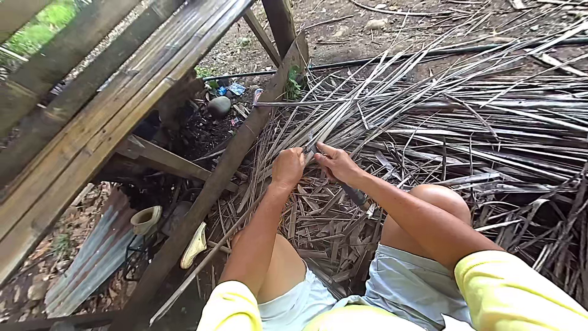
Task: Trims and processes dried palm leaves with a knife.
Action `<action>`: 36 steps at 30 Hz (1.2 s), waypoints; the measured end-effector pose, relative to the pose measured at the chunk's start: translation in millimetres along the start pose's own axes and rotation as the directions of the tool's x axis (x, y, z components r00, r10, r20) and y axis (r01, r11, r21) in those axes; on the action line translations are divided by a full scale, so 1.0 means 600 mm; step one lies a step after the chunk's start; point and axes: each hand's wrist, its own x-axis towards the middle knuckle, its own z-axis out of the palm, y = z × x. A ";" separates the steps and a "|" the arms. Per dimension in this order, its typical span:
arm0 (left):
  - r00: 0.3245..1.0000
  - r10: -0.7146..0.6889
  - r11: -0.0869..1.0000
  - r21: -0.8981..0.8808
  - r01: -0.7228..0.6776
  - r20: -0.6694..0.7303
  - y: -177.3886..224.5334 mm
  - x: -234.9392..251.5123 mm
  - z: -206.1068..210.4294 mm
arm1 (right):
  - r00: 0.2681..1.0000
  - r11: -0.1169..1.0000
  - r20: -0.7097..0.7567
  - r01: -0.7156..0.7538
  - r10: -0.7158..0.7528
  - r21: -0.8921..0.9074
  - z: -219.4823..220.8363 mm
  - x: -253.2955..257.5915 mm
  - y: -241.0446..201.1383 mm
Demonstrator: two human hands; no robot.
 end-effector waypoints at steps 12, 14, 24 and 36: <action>0.999 0.040 0.999 0.026 -0.041 0.024 0.016 -0.021 -0.004 | 0.980 0.954 -0.175 -0.036 0.092 0.296 -0.053 0.023 0.012; 0.998 0.053 0.999 0.006 -0.053 0.020 0.008 -0.024 -0.008 | 0.967 0.943 -0.221 -0.053 0.131 0.328 -0.080 0.031 0.009; 0.997 -0.054 0.982 -0.181 0.063 0.055 -0.050 -0.020 -0.031 | 0.886 0.969 -0.458 0.049 0.069 0.241 -0.142 0.013 -0.008; 0.943 -0.018 0.727 -0.643 0.241 0.333 -0.014 0.000 -0.030 | 1.000 0.965 -0.023 0.013 -0.007 0.261 -0.021 -0.022 0.009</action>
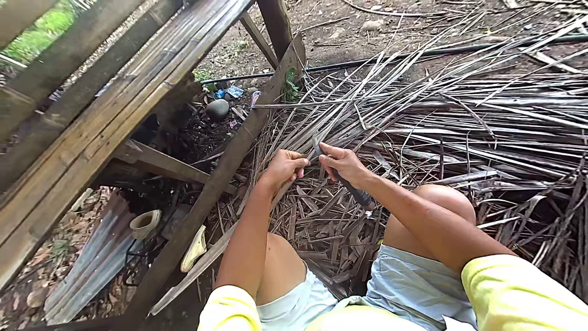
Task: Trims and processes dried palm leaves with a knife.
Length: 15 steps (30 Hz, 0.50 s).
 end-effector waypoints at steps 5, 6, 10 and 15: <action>0.997 0.030 0.998 -0.054 -0.026 0.076 -0.008 -0.011 -0.012 | 0.988 0.992 -0.150 -0.023 0.041 0.121 -0.037 0.007 -0.021; 0.995 0.037 0.998 -0.056 -0.032 0.088 -0.010 -0.014 -0.014 | 0.983 0.989 -0.177 -0.021 0.047 0.146 -0.046 0.008 -0.027; 0.991 0.042 0.997 -0.062 -0.034 0.129 -0.013 -0.025 -0.025 | 0.959 0.984 -0.282 0.012 0.039 0.175 -0.085 0.014 -0.045; 0.989 0.039 0.999 -0.012 -0.038 0.146 -0.022 -0.046 -0.052 | 0.855 0.970 -0.518 0.134 -0.010 0.202 -0.167 0.025 -0.061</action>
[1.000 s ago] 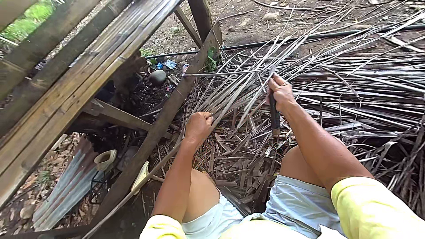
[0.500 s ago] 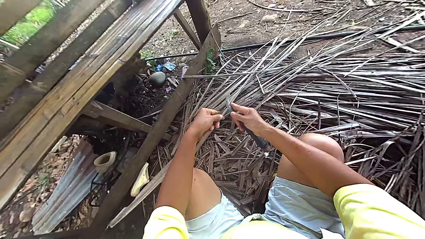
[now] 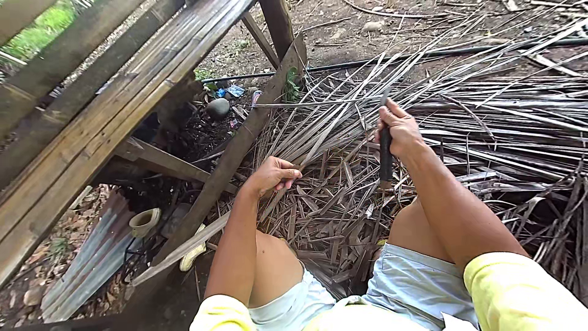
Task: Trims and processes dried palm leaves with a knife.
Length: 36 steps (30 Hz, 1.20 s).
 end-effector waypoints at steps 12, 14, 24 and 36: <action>0.940 0.182 0.726 0.684 0.070 -0.289 0.005 0.049 0.078 | 0.823 0.928 0.496 -0.095 0.277 -0.359 0.106 -0.121 0.064; 0.924 0.239 0.651 0.756 0.074 -0.297 0.011 0.037 0.101 | 0.827 0.935 0.489 -0.118 0.278 -0.334 0.114 -0.121 0.071; 0.835 0.471 0.475 0.879 0.031 -0.284 0.011 0.010 0.134 | 0.884 0.966 0.406 -0.161 0.232 -0.202 0.104 -0.097 0.060; 0.800 0.540 0.487 0.872 -0.043 -0.262 0.007 -0.019 0.107 | 0.993 0.996 -0.087 -0.079 0.082 0.032 0.002 0.009 -0.006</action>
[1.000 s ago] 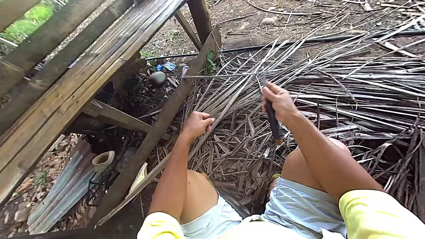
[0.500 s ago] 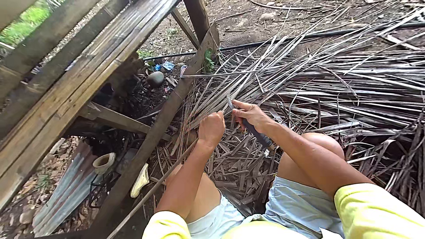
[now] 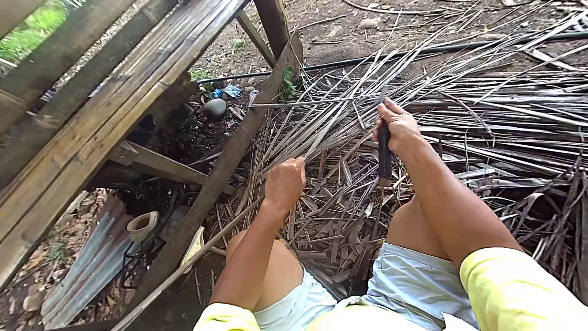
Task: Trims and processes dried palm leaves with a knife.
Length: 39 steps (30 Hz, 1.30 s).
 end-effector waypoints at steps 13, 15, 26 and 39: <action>0.783 -0.057 0.398 -0.706 0.586 0.619 -0.066 0.066 -0.005 | 0.867 0.982 0.495 0.047 0.051 -0.182 0.070 -0.108 0.068; 0.774 -0.008 0.368 -0.718 0.591 0.634 -0.079 0.064 -0.012 | 0.901 0.990 0.434 0.049 0.013 -0.131 0.061 -0.094 0.053; 0.839 -0.144 0.585 -0.639 0.500 0.525 -0.076 0.064 0.009 | 0.876 0.983 0.461 -0.066 0.139 -0.172 0.048 -0.118 0.028; 0.779 -0.140 0.699 -0.497 0.515 0.611 -0.101 0.065 -0.001 | 0.954 0.999 0.297 -0.035 0.044 -0.035 0.041 -0.066 0.014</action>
